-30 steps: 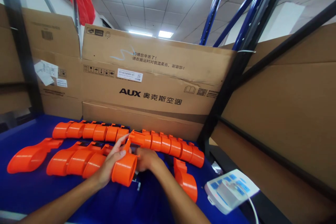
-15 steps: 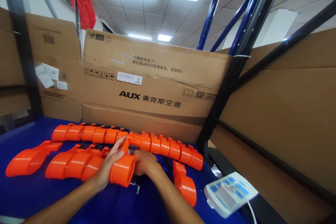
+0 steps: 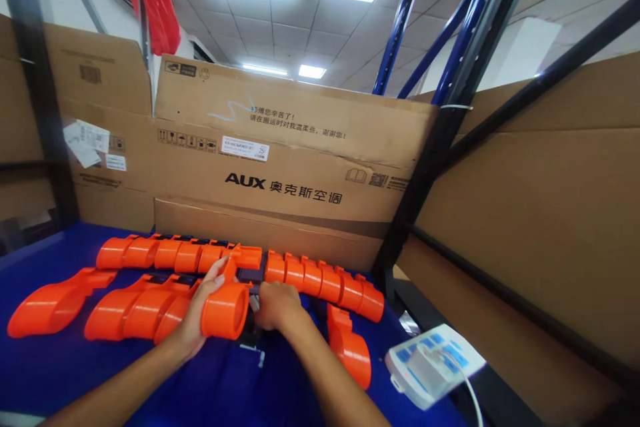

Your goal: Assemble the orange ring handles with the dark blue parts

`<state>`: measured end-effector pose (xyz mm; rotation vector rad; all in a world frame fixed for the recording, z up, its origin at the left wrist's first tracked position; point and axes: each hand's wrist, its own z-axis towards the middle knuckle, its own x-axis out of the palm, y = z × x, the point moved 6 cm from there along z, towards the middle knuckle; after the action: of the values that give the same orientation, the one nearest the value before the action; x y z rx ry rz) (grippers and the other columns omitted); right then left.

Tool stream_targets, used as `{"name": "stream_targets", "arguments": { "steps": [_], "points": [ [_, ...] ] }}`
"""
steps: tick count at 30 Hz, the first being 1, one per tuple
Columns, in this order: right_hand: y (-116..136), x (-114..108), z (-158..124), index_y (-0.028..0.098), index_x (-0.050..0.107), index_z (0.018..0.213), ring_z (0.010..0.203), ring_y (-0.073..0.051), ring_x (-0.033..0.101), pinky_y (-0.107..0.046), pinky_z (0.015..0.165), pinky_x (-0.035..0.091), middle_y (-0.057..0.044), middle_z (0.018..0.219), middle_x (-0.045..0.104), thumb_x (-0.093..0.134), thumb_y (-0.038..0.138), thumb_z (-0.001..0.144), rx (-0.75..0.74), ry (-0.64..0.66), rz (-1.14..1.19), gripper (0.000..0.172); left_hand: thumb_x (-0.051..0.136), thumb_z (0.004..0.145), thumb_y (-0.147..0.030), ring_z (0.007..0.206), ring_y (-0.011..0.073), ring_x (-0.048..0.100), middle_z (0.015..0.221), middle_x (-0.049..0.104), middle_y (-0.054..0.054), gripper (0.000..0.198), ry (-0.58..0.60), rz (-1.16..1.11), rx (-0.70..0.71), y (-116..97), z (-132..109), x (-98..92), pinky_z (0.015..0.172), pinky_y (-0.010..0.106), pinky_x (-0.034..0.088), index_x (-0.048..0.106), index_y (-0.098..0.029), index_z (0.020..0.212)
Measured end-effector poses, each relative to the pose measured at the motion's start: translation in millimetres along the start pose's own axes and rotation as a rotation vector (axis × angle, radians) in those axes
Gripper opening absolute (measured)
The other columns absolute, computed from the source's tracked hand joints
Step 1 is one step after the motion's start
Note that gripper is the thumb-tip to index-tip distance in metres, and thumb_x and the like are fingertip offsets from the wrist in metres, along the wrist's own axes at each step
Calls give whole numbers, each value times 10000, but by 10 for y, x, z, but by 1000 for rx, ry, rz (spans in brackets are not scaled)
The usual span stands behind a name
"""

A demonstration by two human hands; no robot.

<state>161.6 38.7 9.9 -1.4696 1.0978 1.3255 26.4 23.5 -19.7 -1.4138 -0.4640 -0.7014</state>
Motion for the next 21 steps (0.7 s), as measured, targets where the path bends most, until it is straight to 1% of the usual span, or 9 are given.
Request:
{"name": "stream_targets", "arguments": {
  "steps": [4, 6, 10, 11, 13, 15, 17, 19, 21],
  "points": [
    [-3, 22, 12, 183, 749, 986, 990, -377, 715, -436, 802, 535, -170, 1016, 766, 703, 292, 739, 35, 10, -40, 274, 775, 762, -436, 888, 237, 721, 1011, 752, 50, 721, -13, -14, -4, 0, -14, 9, 810, 324, 523, 517, -238, 1406],
    [6, 28, 6, 181, 750, 989, 999, -384, 713, -450, 812, 536, -175, 1021, 766, 709, 299, 731, 42, 8, -46, 286, 778, 758, -437, 893, 245, 723, 1021, 754, 59, 723, -18, -15, -4, -4, -22, 21, 811, 333, 527, 521, -230, 1401],
    [36, 53, -12, 232, 743, 966, 1012, -333, 716, -392, 817, 532, -113, 1028, 775, 713, 264, 720, 19, 0, -1, 250, 759, 786, -425, 1011, 258, 710, 1160, 732, 81, 677, 8, -23, 11, -33, -55, 75, 901, 349, 516, 525, -230, 1391],
    [32, 55, -15, 239, 739, 952, 1007, -321, 718, -373, 808, 528, -100, 1020, 777, 714, 251, 714, 16, -7, 19, 239, 757, 790, -419, 1022, 257, 707, 1160, 731, 78, 671, 16, -24, 15, -41, -65, 86, 912, 350, 513, 523, -233, 1392],
    [-9, 42, -14, 224, 728, 889, 969, -314, 723, -351, 767, 520, -104, 977, 777, 709, 239, 709, 25, -25, 64, 182, 751, 796, -416, 983, 251, 713, 1101, 739, 67, 675, 21, -17, 21, -54, -80, 94, 888, 349, 520, 513, -233, 1400],
    [-88, -4, -1, 199, 702, 816, 916, -310, 726, -332, 715, 506, -121, 920, 773, 691, 237, 720, 35, -55, 121, 104, 747, 796, -428, 936, 246, 715, 1053, 741, 62, 681, 16, -5, 21, -56, -82, 81, 855, 346, 526, 511, -228, 1403],
    [-184, -77, 24, 189, 666, 793, 876, -283, 723, -299, 677, 487, -117, 884, 767, 657, 233, 749, 32, -101, 195, 63, 746, 787, -445, 948, 249, 707, 1079, 734, 68, 682, -2, 10, 24, -51, -70, 49, 858, 344, 522, 525, -222, 1392],
    [-275, -151, 57, 191, 626, 826, 816, -227, 720, -254, 641, 472, -85, 850, 760, 597, 226, 807, 15, -150, 284, 49, 757, 763, -457, 983, 259, 696, 1125, 725, 74, 686, -35, 31, 31, -41, -50, 1, 868, 343, 516, 550, -221, 1373],
    [-341, -195, 86, 194, 579, 905, 707, -167, 707, -215, 585, 460, -45, 814, 748, 475, 194, 884, -8, -188, 393, 106, 756, 754, -464, 1038, 269, 679, 1174, 712, 75, 662, -67, 52, 59, -40, -28, -48, 882, 339, 509, 578, -228, 1347]
  ]
}}
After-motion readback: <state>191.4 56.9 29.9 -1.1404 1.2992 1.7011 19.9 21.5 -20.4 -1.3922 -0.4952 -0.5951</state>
